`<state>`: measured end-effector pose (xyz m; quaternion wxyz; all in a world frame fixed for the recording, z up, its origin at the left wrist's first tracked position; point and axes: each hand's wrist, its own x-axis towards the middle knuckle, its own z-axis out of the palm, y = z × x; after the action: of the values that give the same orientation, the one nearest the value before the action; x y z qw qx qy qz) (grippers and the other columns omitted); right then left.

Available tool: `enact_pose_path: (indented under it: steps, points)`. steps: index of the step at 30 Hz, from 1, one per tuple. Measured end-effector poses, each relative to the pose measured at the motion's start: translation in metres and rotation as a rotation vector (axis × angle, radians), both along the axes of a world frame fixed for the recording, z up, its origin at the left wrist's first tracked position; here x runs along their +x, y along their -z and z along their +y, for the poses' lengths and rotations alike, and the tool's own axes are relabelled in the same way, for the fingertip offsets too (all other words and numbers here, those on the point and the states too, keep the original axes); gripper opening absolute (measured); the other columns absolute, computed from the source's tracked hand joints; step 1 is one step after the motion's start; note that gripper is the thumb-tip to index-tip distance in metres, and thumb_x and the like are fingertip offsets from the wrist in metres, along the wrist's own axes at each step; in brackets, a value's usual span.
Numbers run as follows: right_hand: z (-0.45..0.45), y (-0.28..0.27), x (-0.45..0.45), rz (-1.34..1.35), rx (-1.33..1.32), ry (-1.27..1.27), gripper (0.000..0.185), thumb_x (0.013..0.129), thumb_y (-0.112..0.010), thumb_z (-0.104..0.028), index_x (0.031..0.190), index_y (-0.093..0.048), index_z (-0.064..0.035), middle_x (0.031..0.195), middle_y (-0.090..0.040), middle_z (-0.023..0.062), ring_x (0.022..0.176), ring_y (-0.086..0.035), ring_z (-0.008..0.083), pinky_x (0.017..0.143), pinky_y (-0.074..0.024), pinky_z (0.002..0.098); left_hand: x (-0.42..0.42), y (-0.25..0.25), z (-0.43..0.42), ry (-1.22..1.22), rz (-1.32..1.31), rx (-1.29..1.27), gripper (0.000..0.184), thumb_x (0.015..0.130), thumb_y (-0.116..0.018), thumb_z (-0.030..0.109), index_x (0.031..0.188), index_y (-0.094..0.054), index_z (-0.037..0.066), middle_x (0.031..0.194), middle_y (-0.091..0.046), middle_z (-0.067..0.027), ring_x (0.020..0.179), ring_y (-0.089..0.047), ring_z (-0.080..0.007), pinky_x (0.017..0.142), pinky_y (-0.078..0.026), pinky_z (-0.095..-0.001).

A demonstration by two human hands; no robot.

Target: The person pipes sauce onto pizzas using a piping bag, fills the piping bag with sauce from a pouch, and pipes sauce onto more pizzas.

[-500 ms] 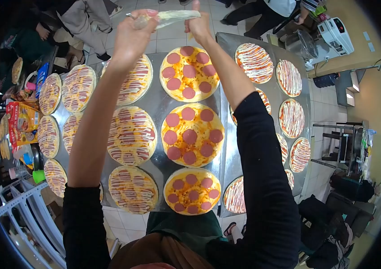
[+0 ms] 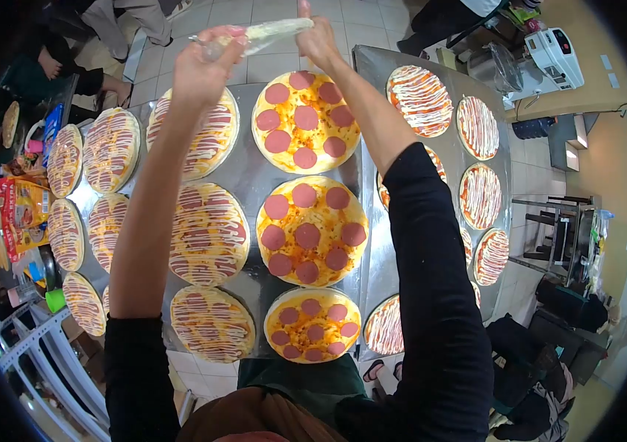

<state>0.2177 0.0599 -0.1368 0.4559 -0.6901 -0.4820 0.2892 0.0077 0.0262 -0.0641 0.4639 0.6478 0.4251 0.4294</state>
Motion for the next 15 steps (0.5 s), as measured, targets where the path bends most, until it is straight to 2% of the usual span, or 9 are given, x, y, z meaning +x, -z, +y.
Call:
enact_pose_path:
  steps: [2, 5, 8, 11, 14, 15]
  points:
    - [0.012, -0.002, -0.019, 0.015, 0.011, -0.004, 0.081, 0.095, -0.022, -0.06, 0.055, -0.05, 0.0039, 0.047, -0.047, 0.0104, 0.042, -0.051, 0.02, 0.048, -0.0481, 0.035, -0.015, -0.01, 0.003, -0.005, 0.039, -0.032, 0.024, 0.082, -0.068, 0.024, 0.098, -0.065, 0.006, 0.077, -0.065, -0.0055, 0.062, -0.055, -0.0096, 0.058, -0.045, -0.026]
    - [0.011, -0.016, -0.035, 0.015, -0.048, -0.039, 0.072, 0.097, -0.029, -0.053, 0.07, -0.059, 0.0068, 0.054, -0.054, 0.0147, 0.051, -0.056, 0.0238, 0.058, -0.0506, 0.037, -0.025, -0.006, 0.009, -0.001, -0.082, -0.017, 0.024, 0.081, -0.069, 0.025, 0.096, -0.066, 0.006, 0.077, -0.065, -0.0049, 0.06, -0.054, -0.0082, 0.055, -0.045, -0.0251]
    - [0.006, 0.001, -0.003, -0.086, -0.107, 0.045, 0.076, 0.091, -0.023, -0.066, 0.055, -0.053, -0.0072, 0.045, -0.039, 0.0041, 0.042, -0.039, 0.0173, 0.042, -0.0335, 0.0392, -0.015, 0.011, 0.007, 0.009, 0.09, 0.031, 0.023, 0.081, -0.069, 0.024, 0.094, -0.066, 0.005, 0.077, -0.065, -0.0045, 0.06, -0.054, -0.0085, 0.056, -0.045, -0.0252]
    - [-0.012, 0.003, 0.03, -0.094, -0.091, -0.028, 0.073, 0.094, -0.026, -0.061, 0.062, -0.056, -0.0028, 0.047, -0.041, 0.0045, 0.042, -0.039, 0.016, 0.041, -0.0331, 0.0359, 0.005, 0.011, -0.009, 0.043, -0.079, 0.003, 0.024, 0.081, -0.069, 0.024, 0.095, -0.067, 0.005, 0.077, -0.065, -0.0046, 0.063, -0.054, -0.0086, 0.059, -0.045, -0.0245]
    - [-0.004, 0.005, 0.012, 0.088, -0.051, -0.001, 0.076, 0.094, -0.026, -0.062, 0.052, -0.049, -0.0022, 0.046, -0.041, 0.0044, 0.042, -0.039, 0.0153, 0.041, -0.0344, 0.0333, 0.003, 0.006, -0.01, 0.046, -0.096, 0.036, 0.022, 0.082, -0.068, 0.022, 0.097, -0.067, 0.006, 0.079, -0.065, -0.0039, 0.066, -0.054, -0.0067, 0.062, -0.044, -0.0219]
    - [0.012, 0.025, 0.003, 0.031, 0.054, -0.059, 0.074, 0.094, -0.028, -0.061, 0.059, -0.053, -0.0007, 0.047, -0.042, 0.0043, 0.042, -0.04, 0.0156, 0.041, -0.0354, 0.034, -0.005, -0.003, -0.012, 0.037, -0.086, 0.012, 0.021, 0.083, -0.068, 0.021, 0.097, -0.067, 0.006, 0.079, -0.065, -0.0037, 0.067, -0.054, -0.0059, 0.062, -0.044, -0.021]
